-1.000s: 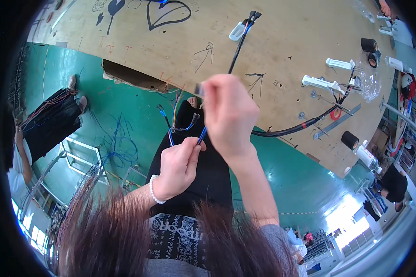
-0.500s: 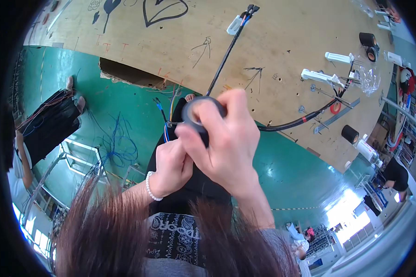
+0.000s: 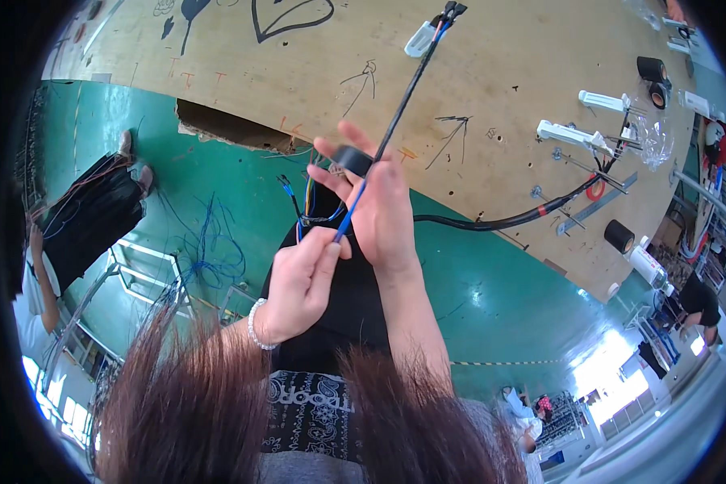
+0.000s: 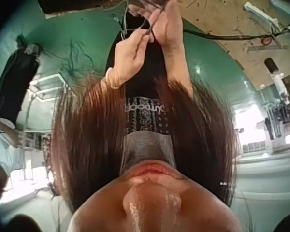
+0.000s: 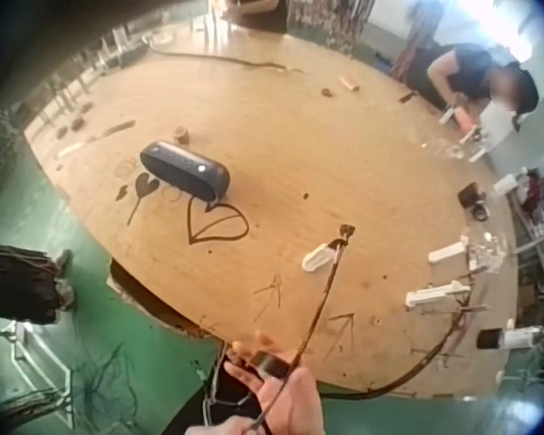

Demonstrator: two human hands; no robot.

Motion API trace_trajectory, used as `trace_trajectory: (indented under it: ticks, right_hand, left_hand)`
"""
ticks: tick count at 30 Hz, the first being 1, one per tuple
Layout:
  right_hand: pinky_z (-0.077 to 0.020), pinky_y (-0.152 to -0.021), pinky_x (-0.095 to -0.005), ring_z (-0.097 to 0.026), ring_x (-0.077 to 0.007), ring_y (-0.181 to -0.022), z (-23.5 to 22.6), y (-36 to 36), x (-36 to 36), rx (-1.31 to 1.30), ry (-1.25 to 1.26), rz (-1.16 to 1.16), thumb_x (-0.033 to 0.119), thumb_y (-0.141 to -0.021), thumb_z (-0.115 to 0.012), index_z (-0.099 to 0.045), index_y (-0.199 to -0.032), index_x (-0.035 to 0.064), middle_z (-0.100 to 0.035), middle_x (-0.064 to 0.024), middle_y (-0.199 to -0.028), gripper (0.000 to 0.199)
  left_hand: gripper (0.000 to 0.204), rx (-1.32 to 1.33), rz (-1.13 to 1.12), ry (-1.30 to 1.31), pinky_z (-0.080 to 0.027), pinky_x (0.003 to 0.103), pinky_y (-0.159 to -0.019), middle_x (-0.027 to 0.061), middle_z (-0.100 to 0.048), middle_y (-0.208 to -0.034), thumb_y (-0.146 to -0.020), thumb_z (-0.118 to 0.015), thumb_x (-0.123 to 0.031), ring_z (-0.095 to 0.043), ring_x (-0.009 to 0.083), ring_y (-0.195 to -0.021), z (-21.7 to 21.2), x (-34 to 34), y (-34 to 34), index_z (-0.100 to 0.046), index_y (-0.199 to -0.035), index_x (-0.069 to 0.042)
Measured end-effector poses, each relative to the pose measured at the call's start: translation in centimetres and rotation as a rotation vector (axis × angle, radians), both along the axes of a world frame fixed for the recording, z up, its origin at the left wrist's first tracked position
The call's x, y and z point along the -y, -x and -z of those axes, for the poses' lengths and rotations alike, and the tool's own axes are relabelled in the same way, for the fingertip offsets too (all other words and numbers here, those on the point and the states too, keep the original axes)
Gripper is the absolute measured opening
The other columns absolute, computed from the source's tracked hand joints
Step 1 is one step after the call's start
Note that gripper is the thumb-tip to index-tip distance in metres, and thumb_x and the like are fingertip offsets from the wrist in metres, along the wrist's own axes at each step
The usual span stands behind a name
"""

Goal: Wrapping a bundle of electrical wires with black tape and measuring the length using a ruler.

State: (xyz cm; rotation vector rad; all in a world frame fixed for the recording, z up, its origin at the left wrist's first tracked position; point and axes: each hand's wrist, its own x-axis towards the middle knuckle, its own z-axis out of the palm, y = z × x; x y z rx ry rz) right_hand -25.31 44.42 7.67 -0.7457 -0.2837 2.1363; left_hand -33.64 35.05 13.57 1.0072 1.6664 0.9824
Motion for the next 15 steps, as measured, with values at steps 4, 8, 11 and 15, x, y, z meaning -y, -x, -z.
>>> trace_trajectory:
  ticks: [4, 8, 11, 15]
  right_hand:
    - [-0.045, -0.094, -0.0452, -0.051, -0.0306, -0.115, -2.4, -3.5, 2.4, 0.482, -0.29, -0.147, 0.044, -0.097, -0.051, -0.056, -0.118, 0.0056, -0.049, -0.0157, -0.124, 0.044]
    - [-0.0404, -0.065, -0.0294, -0.048, -0.017, -0.076, -9.6, -3.2, -0.6, 1.174, -1.2, -0.435, 0.021, -0.09, -0.062, -0.064, -0.092, 0.0029, -0.047, -0.0083, -0.09, 0.018]
    - [-0.0346, -0.059, -0.0208, -0.043, -0.0082, -0.068, -6.2, -1.2, -1.2, 1.141, -0.83, -0.321, 0.012, -0.089, -0.064, -0.054, -0.111, 0.0042, -0.046, -0.0001, -0.08, 0.025]
    - [-0.0414, -0.066, -0.0232, -0.048, -0.0076, -0.076, -1.9, -1.9, -1.1, 0.638, -0.242, -0.259, 0.016, -0.09, -0.066, -0.047, -0.117, 0.0034, -0.05, -0.0022, -0.089, 0.036]
  left_hand:
    - [0.006, -0.153, 0.049, -0.06, -0.043, 0.034, -0.05, 0.0106, -0.057, -0.068, -0.092, -0.052, 0.001, -0.056, 0.026, -0.052, 0.4, 0.2, 0.2, -0.056, -0.091, -0.002]
    - [0.008, -0.352, 0.145, -0.11, -0.046, 0.038, -0.05, 0.0089, -0.062, -0.07, -0.086, -0.057, 0.0, -0.063, 0.0275, -0.062, -0.2, 0.4, 0.0, -0.052, -0.09, -0.005]
    - [0.008, -0.267, 0.091, -0.123, -0.046, 0.037, -0.05, 0.0088, -0.062, -0.069, -0.086, -0.058, 0.001, -0.062, 0.0284, -0.06, 0.3, 0.3, -0.3, -0.053, -0.092, -0.003]
    - [0.003, -0.012, 0.031, 0.005, -0.042, 0.033, -0.051, 0.0097, -0.056, -0.066, -0.092, -0.053, -0.001, -0.054, 0.0254, -0.054, -0.4, 0.0, 0.3, -0.055, -0.092, -0.002]
